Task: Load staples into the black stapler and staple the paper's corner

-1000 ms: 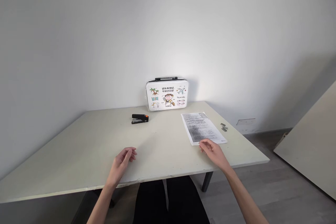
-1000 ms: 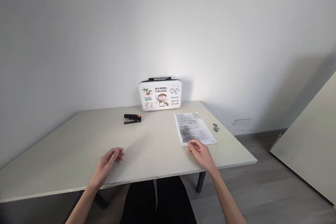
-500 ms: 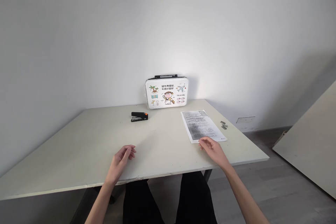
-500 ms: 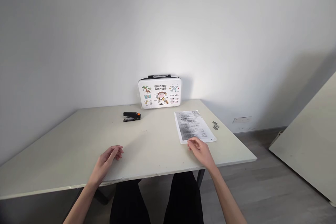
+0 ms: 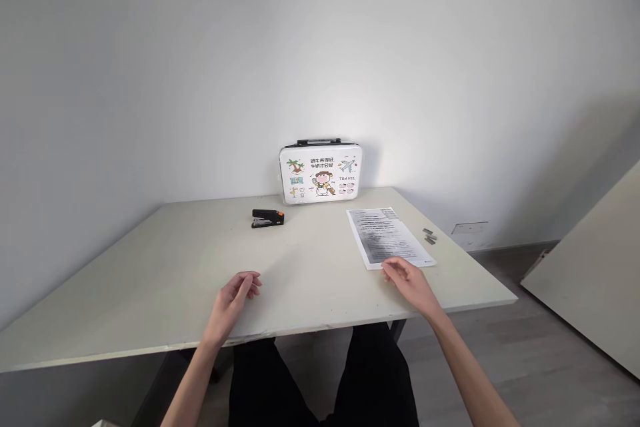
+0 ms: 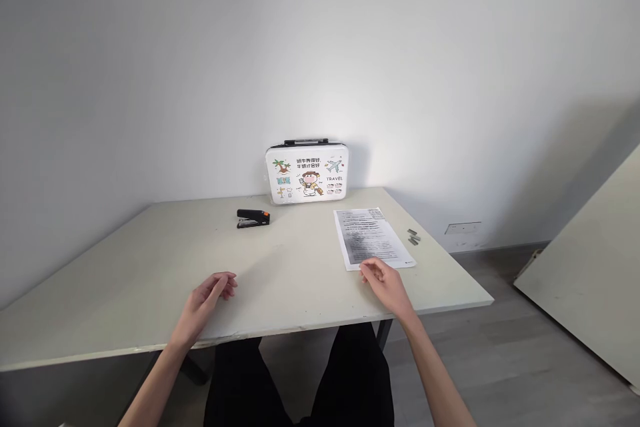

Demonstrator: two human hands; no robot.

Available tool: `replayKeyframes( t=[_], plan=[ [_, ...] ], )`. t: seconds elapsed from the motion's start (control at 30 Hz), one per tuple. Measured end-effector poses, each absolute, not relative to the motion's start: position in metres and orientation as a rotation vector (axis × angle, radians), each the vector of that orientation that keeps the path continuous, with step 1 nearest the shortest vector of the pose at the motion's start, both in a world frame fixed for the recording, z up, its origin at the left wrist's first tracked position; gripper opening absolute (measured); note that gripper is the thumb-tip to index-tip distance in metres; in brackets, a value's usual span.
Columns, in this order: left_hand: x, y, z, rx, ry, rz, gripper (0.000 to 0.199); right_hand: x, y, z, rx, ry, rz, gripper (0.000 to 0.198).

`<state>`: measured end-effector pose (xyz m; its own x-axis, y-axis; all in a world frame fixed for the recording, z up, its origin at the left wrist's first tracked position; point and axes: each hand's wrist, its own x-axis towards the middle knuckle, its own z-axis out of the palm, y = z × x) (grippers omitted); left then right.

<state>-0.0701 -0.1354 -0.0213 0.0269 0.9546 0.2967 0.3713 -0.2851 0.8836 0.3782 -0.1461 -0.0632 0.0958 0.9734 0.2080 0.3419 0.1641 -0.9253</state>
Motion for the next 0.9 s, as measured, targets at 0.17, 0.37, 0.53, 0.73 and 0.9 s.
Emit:
replayKeyframes(
  t=[0.17,0.37,0.53,0.73,0.9],
  plan=[
    [-0.0676,-0.1375,-0.0198,1.708,1.352,1.260,0.046,0.3806,-0.1456,-0.0675,-1.348,-1.426,0.782,0.039],
    [-0.0675,-0.1361,-0.0223,1.699,1.360,1.248,0.048,0.3812,-0.1450,-0.0686,-1.365,-1.394,0.783,0.043],
    [-0.0691,-0.1341,-0.0251,1.712,1.353,1.238,0.048,0.3806,-0.1454,-0.0665,-1.367,-1.368,0.789,0.045],
    [-0.0666,-0.1360,-0.0212,1.718,1.371,1.232,0.051,0.3803,-0.1439,-0.0657,-1.394,-1.343,0.674,0.042],
    [-0.0673,-0.1349,-0.0227,1.713,1.365,1.233,0.050,0.3812,-0.1419,-0.0680,-1.422,-1.361,0.542,0.039]
  ],
)
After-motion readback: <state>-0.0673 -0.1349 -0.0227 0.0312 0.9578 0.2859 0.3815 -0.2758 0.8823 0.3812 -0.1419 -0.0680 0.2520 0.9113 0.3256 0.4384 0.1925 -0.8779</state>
